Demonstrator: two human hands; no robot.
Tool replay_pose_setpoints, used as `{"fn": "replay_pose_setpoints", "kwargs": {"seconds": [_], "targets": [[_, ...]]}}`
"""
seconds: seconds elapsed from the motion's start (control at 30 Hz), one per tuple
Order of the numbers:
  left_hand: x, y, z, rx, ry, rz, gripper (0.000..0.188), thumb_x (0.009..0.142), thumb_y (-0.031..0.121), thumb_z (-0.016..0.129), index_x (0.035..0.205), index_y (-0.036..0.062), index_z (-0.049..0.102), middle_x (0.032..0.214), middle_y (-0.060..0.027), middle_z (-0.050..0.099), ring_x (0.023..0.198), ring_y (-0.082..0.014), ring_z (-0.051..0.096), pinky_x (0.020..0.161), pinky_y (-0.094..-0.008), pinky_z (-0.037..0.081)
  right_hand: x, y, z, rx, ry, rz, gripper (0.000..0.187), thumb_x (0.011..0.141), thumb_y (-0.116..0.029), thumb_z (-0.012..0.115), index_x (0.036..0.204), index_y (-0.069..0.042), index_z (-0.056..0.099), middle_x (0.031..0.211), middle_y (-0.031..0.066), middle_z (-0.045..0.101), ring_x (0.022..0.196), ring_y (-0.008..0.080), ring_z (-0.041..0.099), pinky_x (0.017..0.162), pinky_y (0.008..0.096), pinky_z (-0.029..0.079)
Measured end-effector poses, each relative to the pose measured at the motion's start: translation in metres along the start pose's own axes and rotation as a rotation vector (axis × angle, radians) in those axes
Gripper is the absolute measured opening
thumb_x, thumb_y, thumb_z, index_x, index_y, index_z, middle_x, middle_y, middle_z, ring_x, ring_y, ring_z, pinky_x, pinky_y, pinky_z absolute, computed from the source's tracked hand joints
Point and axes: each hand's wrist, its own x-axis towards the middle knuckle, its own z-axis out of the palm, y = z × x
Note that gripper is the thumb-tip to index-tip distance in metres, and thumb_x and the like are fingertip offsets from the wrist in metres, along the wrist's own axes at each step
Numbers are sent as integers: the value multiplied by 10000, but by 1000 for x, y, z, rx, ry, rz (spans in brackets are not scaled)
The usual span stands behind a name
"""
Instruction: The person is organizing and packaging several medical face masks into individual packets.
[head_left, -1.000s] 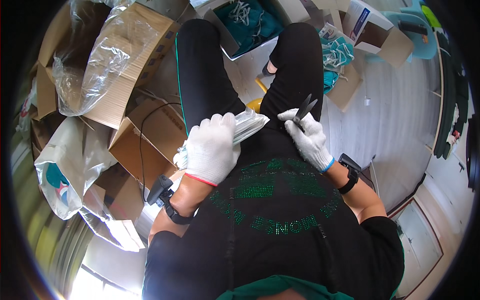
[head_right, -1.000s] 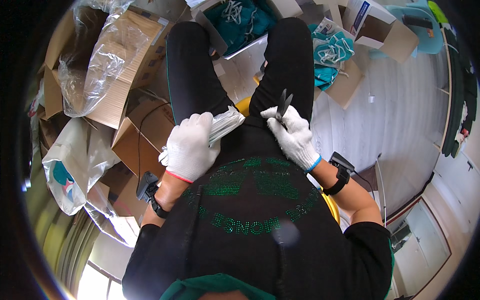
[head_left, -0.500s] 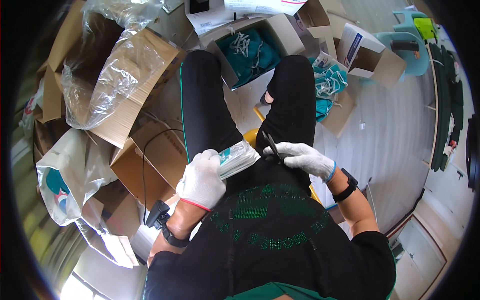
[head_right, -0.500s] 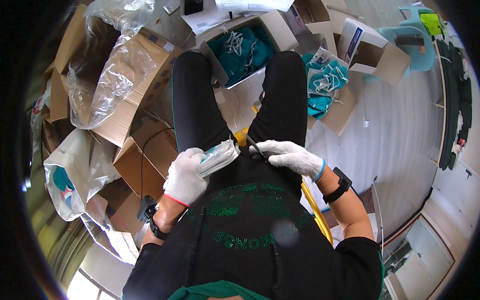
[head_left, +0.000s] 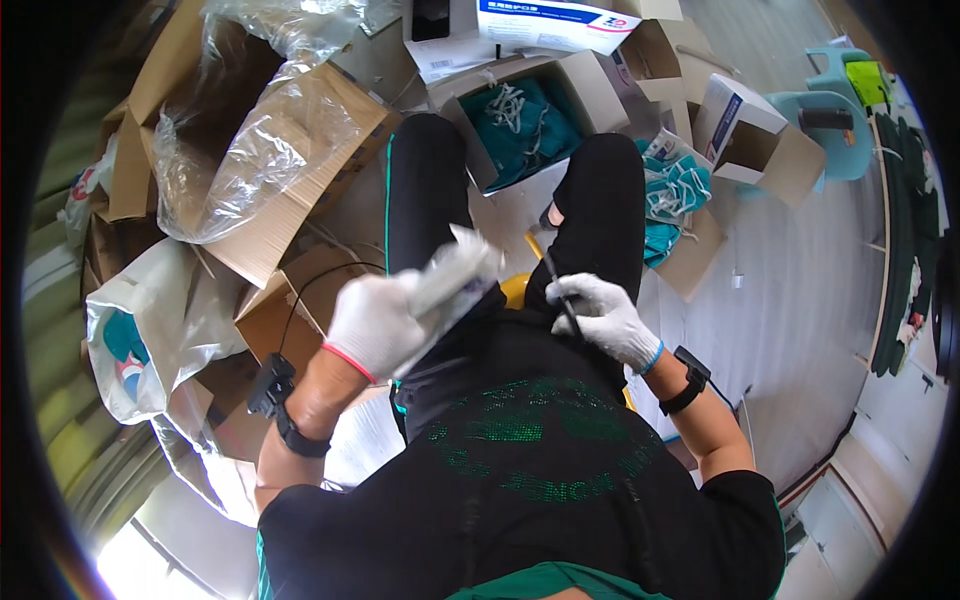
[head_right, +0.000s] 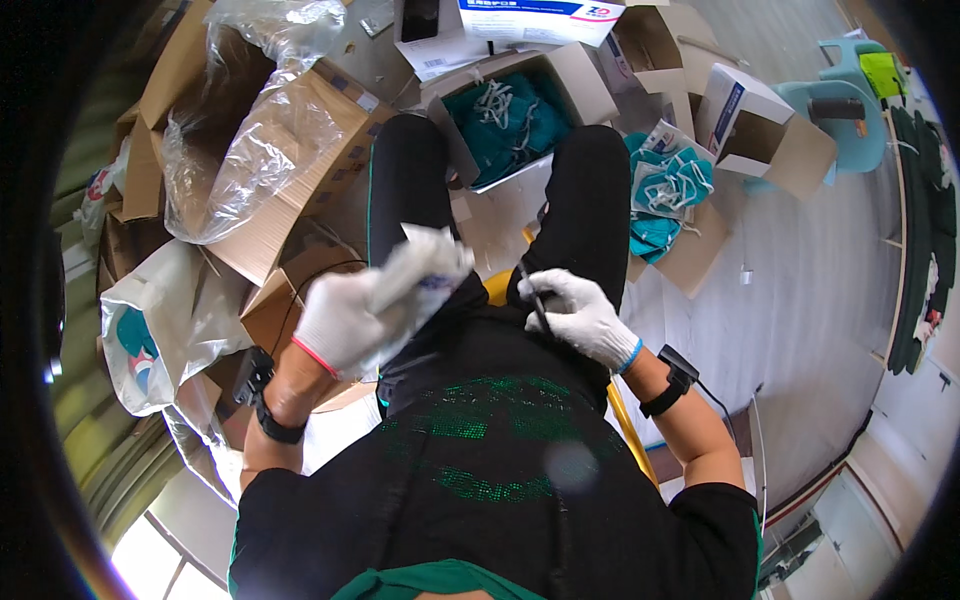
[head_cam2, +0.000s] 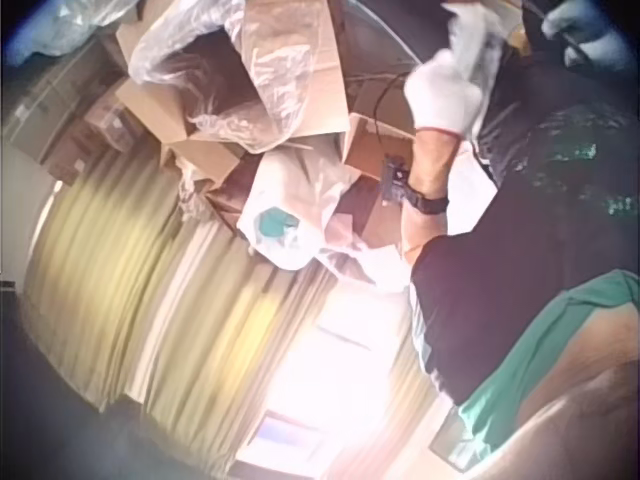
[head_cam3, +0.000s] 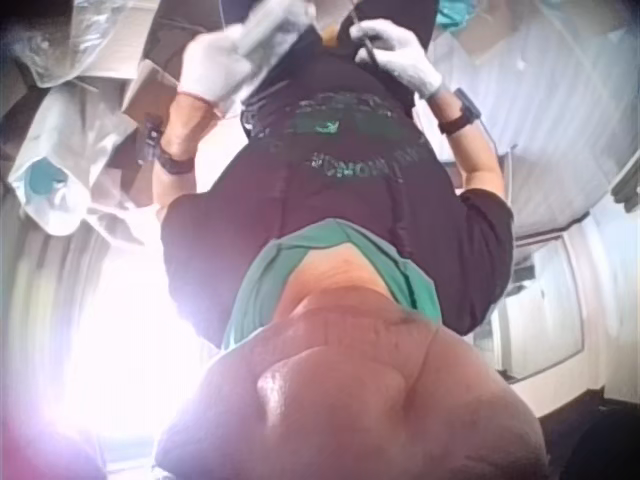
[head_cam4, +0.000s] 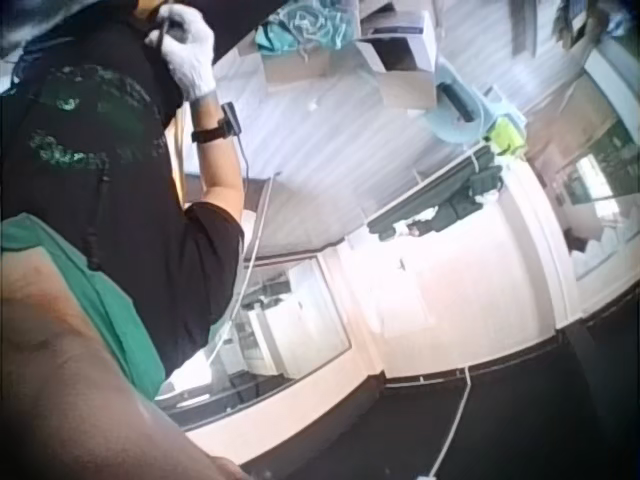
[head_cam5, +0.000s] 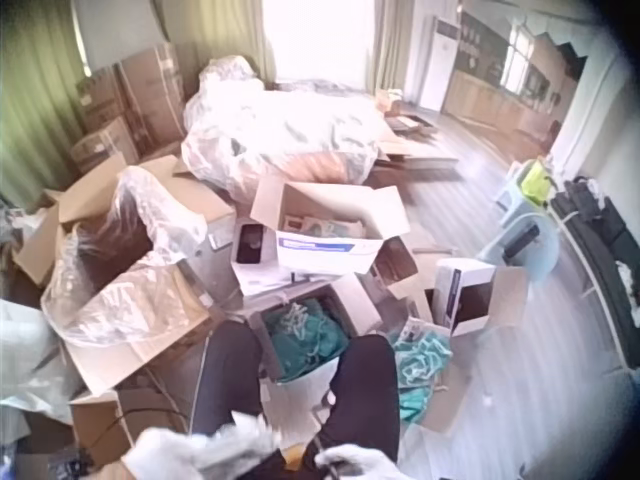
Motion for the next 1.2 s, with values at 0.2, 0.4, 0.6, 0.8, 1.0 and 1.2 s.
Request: {"fn": "replay_pose_setpoints", "kwargs": {"seconds": [0.2, 0.4, 0.6, 0.8, 1.0, 1.2], "targets": [[76, 5, -28, 457, 578, 39, 275, 824, 169, 685, 1074, 62, 648, 856, -175, 701, 777, -373, 692, 671, -432, 554, 11, -41, 27, 7, 154, -213, 267, 886, -30, 689, 1133, -25, 589, 995, 33, 593, 804, 101, 589, 722, 234, 512], [130, -55, 79, 1115, 674, 65, 374, 781, 166, 630, 1079, -59, 657, 958, -269, 684, 716, -254, 673, 587, -336, 543, 53, -48, 54, 169, 51, 48, 156, 973, -203, 568, 889, -73, 580, 725, 1, 554, 592, 89, 502, 568, 240, 408], [136, -35, 94, 1113, 676, 66, 405, 812, 170, 590, 1081, -127, 652, 980, -330, 686, 789, -348, 689, 636, -421, 533, 111, -16, 24, -295, -168, -327, 259, 1020, -240, 531, 1099, 4, 566, 833, 50, 592, 701, 136, 616, 644, 285, 520], [133, -39, 95, 1191, 695, 38, 375, 813, 147, 603, 1080, -110, 659, 1017, -336, 683, 762, -312, 680, 606, -376, 521, 114, -29, 38, 471, -6, 25, 256, 1020, -188, 532, 1160, 20, 584, 908, 105, 655, 711, 161, 644, 596, 272, 535], [133, -41, 89, 1182, 691, 63, 380, 809, 150, 610, 1083, -108, 660, 1026, -328, 686, 759, -313, 681, 616, -377, 530, 115, -27, 47, 192, 118, 4, 254, 887, -164, 755, 1061, 6, 682, 793, 36, 661, 554, 91, 597, 487, 234, 496], [131, -37, 75, 930, 498, 86, 353, 812, 143, 601, 1082, -82, 643, 980, -241, 687, 744, -258, 672, 618, -328, 540, 108, -30, 54, 362, 173, -17, 273, 839, -139, 796, 1036, 16, 687, 736, 27, 626, 525, 82, 563, 468, 230, 443]]}}
